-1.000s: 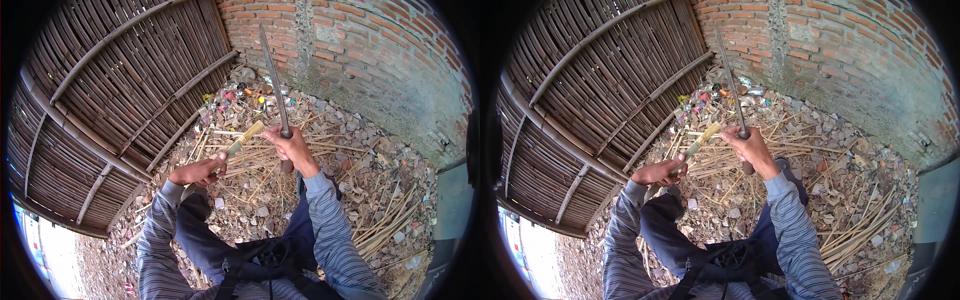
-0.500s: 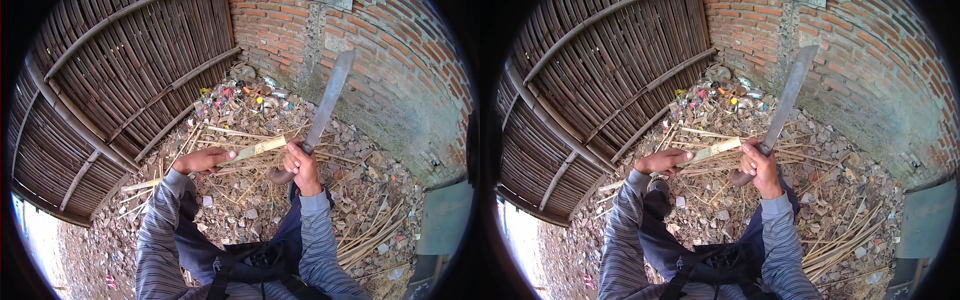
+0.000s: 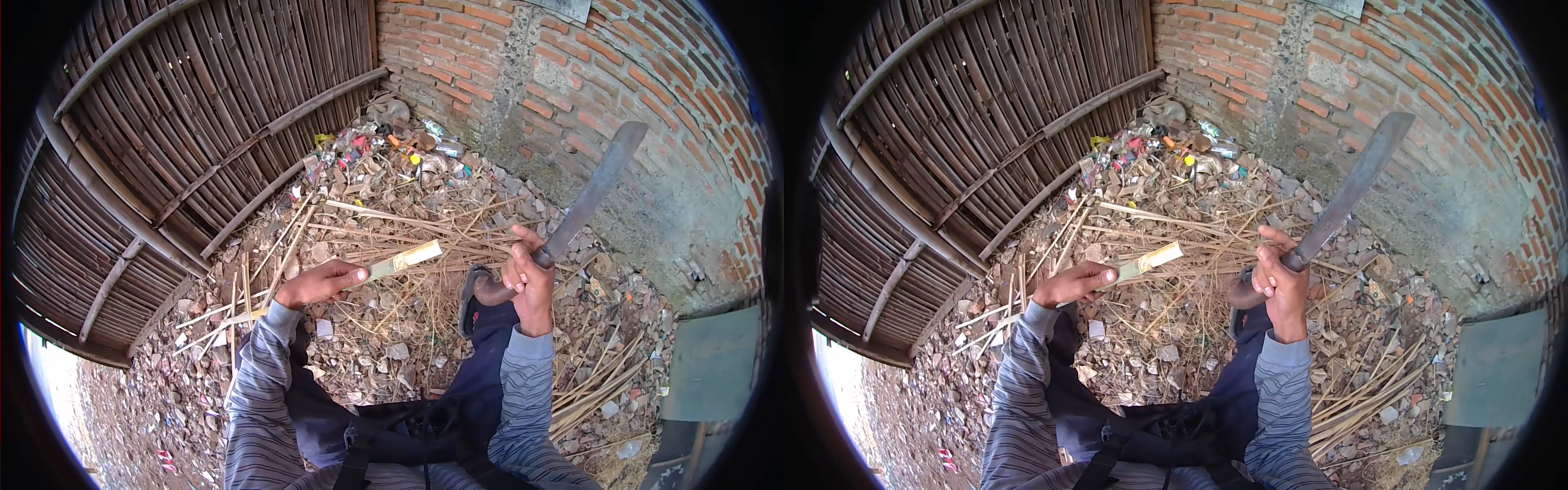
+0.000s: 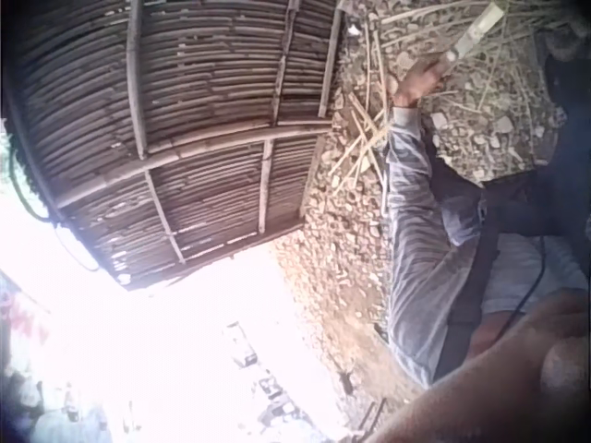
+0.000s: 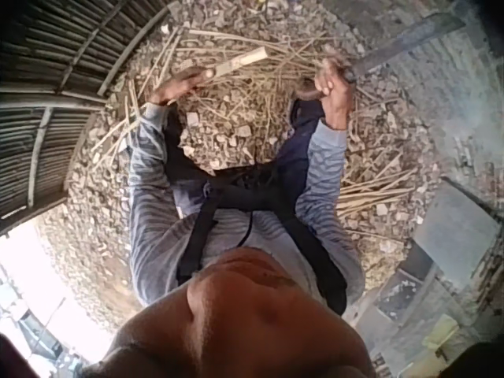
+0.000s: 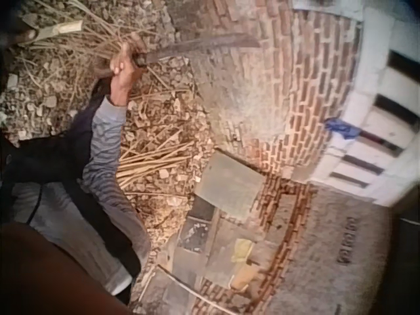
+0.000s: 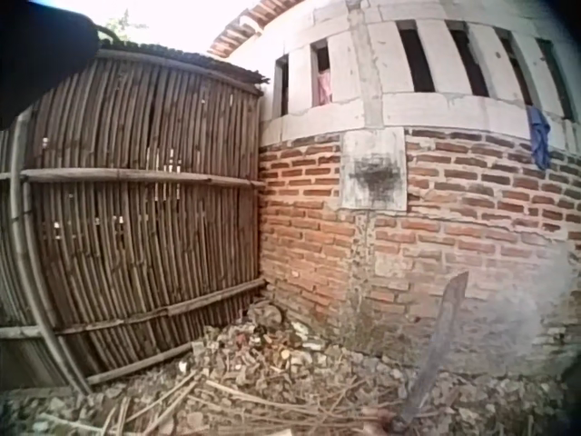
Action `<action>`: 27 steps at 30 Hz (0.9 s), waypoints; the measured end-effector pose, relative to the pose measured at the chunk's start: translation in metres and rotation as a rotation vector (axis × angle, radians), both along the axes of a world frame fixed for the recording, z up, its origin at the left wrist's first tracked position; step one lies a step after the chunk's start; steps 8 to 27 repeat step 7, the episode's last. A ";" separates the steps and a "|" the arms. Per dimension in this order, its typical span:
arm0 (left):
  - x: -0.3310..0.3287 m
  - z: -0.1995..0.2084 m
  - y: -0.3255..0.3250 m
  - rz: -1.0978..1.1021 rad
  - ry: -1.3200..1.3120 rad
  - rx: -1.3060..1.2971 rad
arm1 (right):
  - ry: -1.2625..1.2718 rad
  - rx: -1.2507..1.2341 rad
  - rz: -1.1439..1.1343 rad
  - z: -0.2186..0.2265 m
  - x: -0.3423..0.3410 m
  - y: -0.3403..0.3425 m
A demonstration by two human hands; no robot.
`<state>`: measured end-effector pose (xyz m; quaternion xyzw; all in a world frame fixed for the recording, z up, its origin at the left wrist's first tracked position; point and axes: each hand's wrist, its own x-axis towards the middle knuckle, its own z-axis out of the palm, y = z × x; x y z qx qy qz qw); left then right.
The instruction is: The person scrapes and shaves down a bamboo strip using a machete.
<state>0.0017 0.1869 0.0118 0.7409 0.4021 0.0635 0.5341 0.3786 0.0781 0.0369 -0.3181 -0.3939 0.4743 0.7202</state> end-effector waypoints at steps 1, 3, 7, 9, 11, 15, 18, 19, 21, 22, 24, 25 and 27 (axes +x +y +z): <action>0.000 -0.002 -0.003 0.022 -0.020 0.059 | -0.003 -0.054 -0.026 0.006 -0.007 -0.003; 0.000 -0.001 -0.001 0.008 0.070 0.056 | -0.010 -0.116 -0.046 0.012 -0.017 -0.004; 0.007 0.005 -0.008 -0.114 -0.066 0.266 | -0.163 -0.233 0.034 0.006 -0.033 0.003; 0.007 0.005 -0.008 -0.114 -0.066 0.266 | -0.163 -0.233 0.034 0.006 -0.033 0.003; 0.007 0.005 -0.008 -0.114 -0.066 0.266 | -0.163 -0.233 0.034 0.006 -0.033 0.003; 0.007 0.005 -0.008 -0.114 -0.066 0.266 | -0.163 -0.233 0.034 0.006 -0.033 0.003; 0.007 0.005 -0.008 -0.114 -0.066 0.266 | -0.163 -0.233 0.034 0.006 -0.033 0.003; 0.007 0.005 -0.008 -0.114 -0.066 0.266 | -0.163 -0.233 0.034 0.006 -0.033 0.003; 0.007 0.005 -0.008 -0.114 -0.066 0.266 | -0.163 -0.233 0.034 0.006 -0.033 0.003; 0.007 0.005 -0.008 -0.114 -0.066 0.266 | -0.163 -0.233 0.034 0.006 -0.033 0.003; 0.007 0.005 -0.008 -0.114 -0.066 0.266 | -0.163 -0.233 0.034 0.006 -0.033 0.003; 0.007 0.005 -0.008 -0.114 -0.066 0.266 | -0.163 -0.233 0.034 0.006 -0.033 0.003; 0.007 0.005 -0.008 -0.114 -0.066 0.266 | -0.163 -0.233 0.034 0.006 -0.033 0.003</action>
